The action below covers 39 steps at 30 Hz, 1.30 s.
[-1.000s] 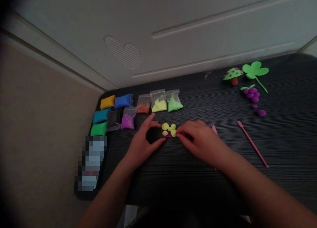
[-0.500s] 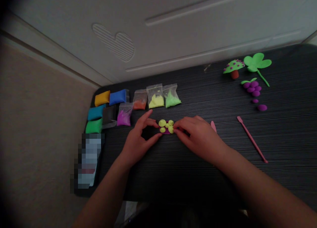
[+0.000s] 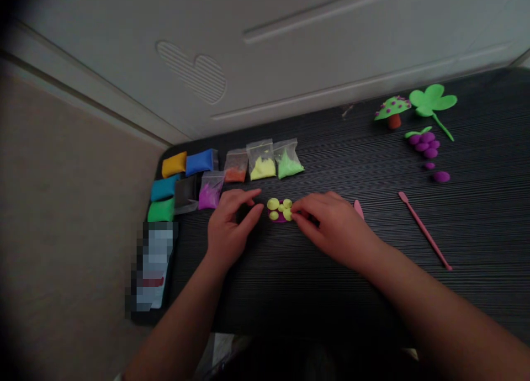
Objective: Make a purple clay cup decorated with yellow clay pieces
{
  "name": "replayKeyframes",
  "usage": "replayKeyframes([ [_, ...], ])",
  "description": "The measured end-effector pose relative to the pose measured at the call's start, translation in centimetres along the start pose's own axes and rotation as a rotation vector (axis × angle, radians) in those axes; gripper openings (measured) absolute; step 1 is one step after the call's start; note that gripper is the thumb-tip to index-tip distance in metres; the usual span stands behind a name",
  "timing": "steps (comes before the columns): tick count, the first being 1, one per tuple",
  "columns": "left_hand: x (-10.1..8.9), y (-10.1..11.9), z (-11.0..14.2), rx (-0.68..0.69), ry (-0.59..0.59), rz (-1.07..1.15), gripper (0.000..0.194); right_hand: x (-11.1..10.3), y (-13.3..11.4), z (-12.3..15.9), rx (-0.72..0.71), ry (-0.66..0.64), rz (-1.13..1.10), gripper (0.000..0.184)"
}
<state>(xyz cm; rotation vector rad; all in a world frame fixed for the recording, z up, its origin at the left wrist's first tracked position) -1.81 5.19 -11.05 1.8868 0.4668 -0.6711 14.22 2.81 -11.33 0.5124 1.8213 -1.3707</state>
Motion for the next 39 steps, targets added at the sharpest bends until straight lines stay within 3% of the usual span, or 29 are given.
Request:
replayKeyframes([
  [8,1.2,-0.4,-0.4,-0.093,0.005,-0.024,0.017,0.1,0.0,0.0,-0.005,-0.002,-0.003,0.013],
  [31,1.6,0.1,-0.4,-0.055,-0.035,-0.011,0.013,0.2,-0.1,0.1,-0.025,0.014,-0.018,0.013],
  [35,1.7,0.3,-0.4,-0.035,-0.067,-0.009,0.031,-0.1,-0.1,-0.1,-0.036,0.029,-0.003,0.015],
  [37,1.9,0.4,-0.3,-0.02,-0.113,-0.033,0.05,-1.7,0.2,-0.1,-0.033,0.084,0.026,0.016],
  [39,2.3,0.6,-0.2,0.008,-0.182,-0.077,0.067,-4.8,1.0,0.5,0.028,0.204,0.073,0.017],
])
Point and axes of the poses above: each hand's wrist, its own z-axis away from the middle knuckle, its own x-axis out of the palm, y = z × x, the point moved 8 cm from there along -z, towards the middle knuckle, and after that the axes turned 2 degrees about y, right-handed, at the moved point
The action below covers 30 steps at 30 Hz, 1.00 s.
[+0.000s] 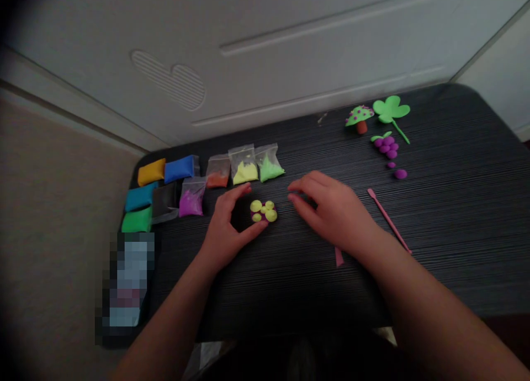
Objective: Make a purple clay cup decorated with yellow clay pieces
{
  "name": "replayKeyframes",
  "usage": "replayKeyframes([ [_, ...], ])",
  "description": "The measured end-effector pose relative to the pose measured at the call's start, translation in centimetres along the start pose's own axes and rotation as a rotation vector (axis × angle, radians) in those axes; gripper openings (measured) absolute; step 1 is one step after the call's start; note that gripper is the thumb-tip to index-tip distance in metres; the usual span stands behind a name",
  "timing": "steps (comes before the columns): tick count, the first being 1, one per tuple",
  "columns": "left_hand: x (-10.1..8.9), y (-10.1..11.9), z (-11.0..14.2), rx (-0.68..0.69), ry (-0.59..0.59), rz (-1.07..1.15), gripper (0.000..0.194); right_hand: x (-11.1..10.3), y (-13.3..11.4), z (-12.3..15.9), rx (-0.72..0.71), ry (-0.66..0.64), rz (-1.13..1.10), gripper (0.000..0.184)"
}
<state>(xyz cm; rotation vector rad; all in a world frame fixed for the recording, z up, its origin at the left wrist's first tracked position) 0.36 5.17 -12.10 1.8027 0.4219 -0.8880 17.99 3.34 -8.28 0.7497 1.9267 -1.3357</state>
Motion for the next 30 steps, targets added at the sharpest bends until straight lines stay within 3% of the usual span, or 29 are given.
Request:
replayKeyframes([
  [3,0.6,0.3,0.1,0.048,-0.087,-0.066,0.076,-6.9,3.3,1.9,0.302,0.33,0.14,0.02],
  [4,0.7,0.3,0.1,0.058,-0.098,-0.074,0.076,-8.5,4.6,3.1,0.429,0.375,0.171,0.023],
  [6,0.7,0.3,0.1,0.068,-0.096,-0.078,0.074,-9.8,7.0,5.7,0.658,0.253,0.339,0.023],
  [9,0.5,0.3,0.2,0.071,-0.069,-0.069,0.072,-7.8,10.0,9.5,0.823,-0.09,0.344,0.031],
  [11,0.5,0.2,0.2,0.072,-0.055,-0.059,0.072,-6.2,10.9,11.1,0.828,-0.204,0.283,0.034],
  [15,0.3,0.1,0.3,0.067,-0.03,-0.026,0.072,-4.8,10.9,11.7,0.817,-0.216,0.243,0.032],
  [20,0.0,-0.2,0.4,0.058,0.034,0.05,0.062,-4.1,6.9,9.3,0.65,-0.118,0.284,0.032],
  [24,-0.2,-0.6,0.5,0.057,0.092,0.145,0.057,-1.3,5.4,8.2,0.626,-0.295,0.301,0.03],
  [30,-0.4,-1.6,0.4,-0.001,0.169,0.311,0.047,0.4,5.4,6.6,0.63,-0.319,0.224,0.013],
])
Point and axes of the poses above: each hand's wrist, its own z-axis away from the middle knuckle, its own x-axis out of the palm, y = z × x, the point moved 8 cm from there along -z, towards the middle knuckle, and after that the axes turned 2 degrees about y, right-handed, at the moved point
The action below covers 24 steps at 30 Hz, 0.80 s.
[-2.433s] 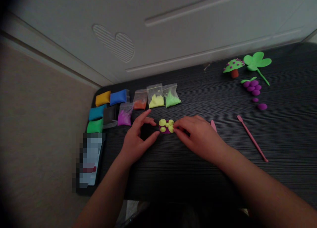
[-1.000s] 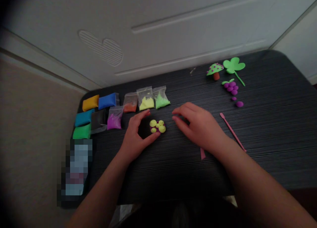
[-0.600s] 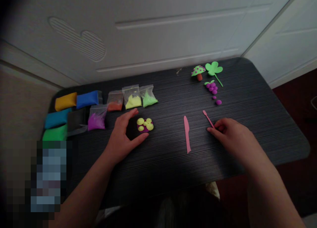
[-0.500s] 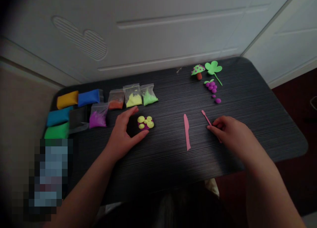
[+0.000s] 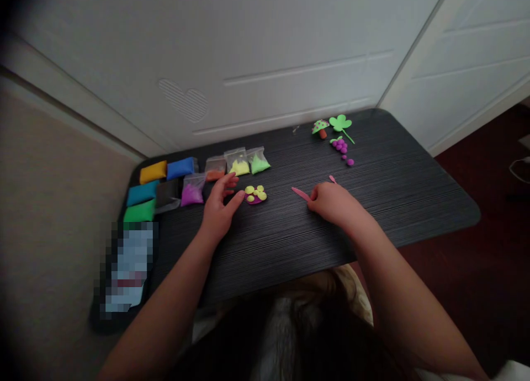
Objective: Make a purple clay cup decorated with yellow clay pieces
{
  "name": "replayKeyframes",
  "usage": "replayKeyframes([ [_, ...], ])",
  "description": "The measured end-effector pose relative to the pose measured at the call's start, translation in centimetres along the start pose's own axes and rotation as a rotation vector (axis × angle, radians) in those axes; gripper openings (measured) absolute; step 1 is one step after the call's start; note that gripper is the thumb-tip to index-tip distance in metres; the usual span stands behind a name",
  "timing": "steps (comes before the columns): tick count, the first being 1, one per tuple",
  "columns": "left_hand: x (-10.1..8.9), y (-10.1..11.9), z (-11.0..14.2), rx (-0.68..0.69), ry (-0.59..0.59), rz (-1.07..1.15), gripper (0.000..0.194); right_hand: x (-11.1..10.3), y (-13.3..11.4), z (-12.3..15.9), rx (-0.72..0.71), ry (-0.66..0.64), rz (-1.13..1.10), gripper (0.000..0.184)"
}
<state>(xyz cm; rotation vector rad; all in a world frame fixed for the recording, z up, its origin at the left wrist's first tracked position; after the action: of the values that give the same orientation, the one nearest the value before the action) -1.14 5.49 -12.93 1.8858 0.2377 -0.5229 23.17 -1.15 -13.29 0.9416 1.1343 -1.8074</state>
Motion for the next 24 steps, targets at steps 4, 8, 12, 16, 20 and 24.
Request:
replayKeyframes([
  [4,-0.7,-0.6,0.0,-0.047,0.057,0.085,0.043,-0.2,-0.7,0.4,-0.044,0.022,-0.112,0.007],
  [8,-0.9,-0.1,0.1,-0.027,0.027,0.071,0.038,-1.3,-1.5,2.3,-0.138,0.089,-0.302,0.012],
  [12,-0.5,0.5,0.1,-0.017,-0.02,0.049,0.026,-2.2,-2.1,4.0,-0.211,0.195,-0.494,0.008],
  [16,-0.4,0.4,-0.2,-0.04,-0.029,0.056,0.026,-3.3,-3.8,4.6,-0.342,0.305,-0.802,0.008],
  [20,-0.5,0.1,-1.0,-0.079,-0.064,0.09,0.021,-4.7,-7.5,4.1,-0.531,0.402,-0.755,0.003],
  [24,-0.1,0.2,-2.1,-0.067,-0.215,0.078,0.017,-4.5,-10.4,3.0,-0.707,0.529,-0.57,0.008],
])
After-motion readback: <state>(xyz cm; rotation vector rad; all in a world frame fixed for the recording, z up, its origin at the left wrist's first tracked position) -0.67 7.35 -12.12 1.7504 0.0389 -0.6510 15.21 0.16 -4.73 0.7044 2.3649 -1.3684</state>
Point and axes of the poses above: each hand's wrist, its own z-axis away from the middle knuckle, its own x-axis out of the palm, y = z × x, the point moved 8 cm from there along -z, towards the middle knuckle, and after that the axes turned 2 degrees about y, right-handed, at the moved point
